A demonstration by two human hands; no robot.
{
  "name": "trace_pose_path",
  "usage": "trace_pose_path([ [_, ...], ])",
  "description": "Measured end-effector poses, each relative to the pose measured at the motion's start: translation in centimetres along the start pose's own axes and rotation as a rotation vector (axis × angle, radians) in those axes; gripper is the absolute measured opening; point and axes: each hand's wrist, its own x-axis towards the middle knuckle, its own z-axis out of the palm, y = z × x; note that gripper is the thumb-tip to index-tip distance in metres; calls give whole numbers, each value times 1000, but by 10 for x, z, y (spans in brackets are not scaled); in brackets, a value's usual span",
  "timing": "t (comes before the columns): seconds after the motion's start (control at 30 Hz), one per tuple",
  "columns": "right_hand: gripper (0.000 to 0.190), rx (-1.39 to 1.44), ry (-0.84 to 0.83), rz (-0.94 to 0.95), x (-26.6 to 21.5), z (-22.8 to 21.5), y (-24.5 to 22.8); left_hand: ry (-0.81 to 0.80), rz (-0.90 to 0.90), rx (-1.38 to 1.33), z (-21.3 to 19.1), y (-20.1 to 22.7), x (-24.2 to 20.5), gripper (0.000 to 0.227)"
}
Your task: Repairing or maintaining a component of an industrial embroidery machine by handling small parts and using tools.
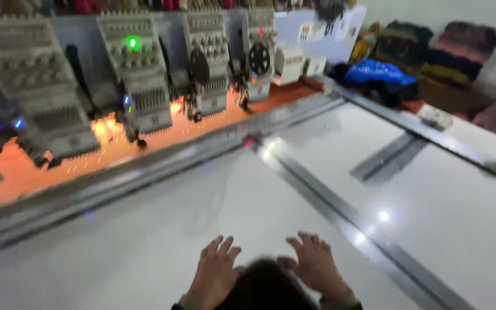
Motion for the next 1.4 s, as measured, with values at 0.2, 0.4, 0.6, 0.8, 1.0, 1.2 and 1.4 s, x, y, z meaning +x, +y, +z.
trace_pose_path([
  [0.2, 62, 154, -346, 235, 108, -34, 4, -248, -47, -204, -63, -23, 134, 45],
  [0.4, 61, 101, -303, 236, 219, 67, 89, -156, -5, -257, -24, -59, 257, 30],
  [0.6, 70, 80, -259, 209, 352, 187, 158, 81, -116, -567, 26, -95, 387, 16],
  [0.8, 62, 240, -341, 154, 498, 165, 159, 230, -332, -775, 25, -116, 514, 28],
  [1.0, 26, 302, -169, 290, 665, 243, 159, 250, -557, -1490, 57, -149, 635, 34],
  [1.2, 44, 197, 354, -101, 800, 325, 195, 276, -901, -1924, 87, -161, 729, 41],
  [1.4, 35, 452, 82, 52, 806, 291, 194, 691, -680, -1879, 131, -176, 762, 32],
])
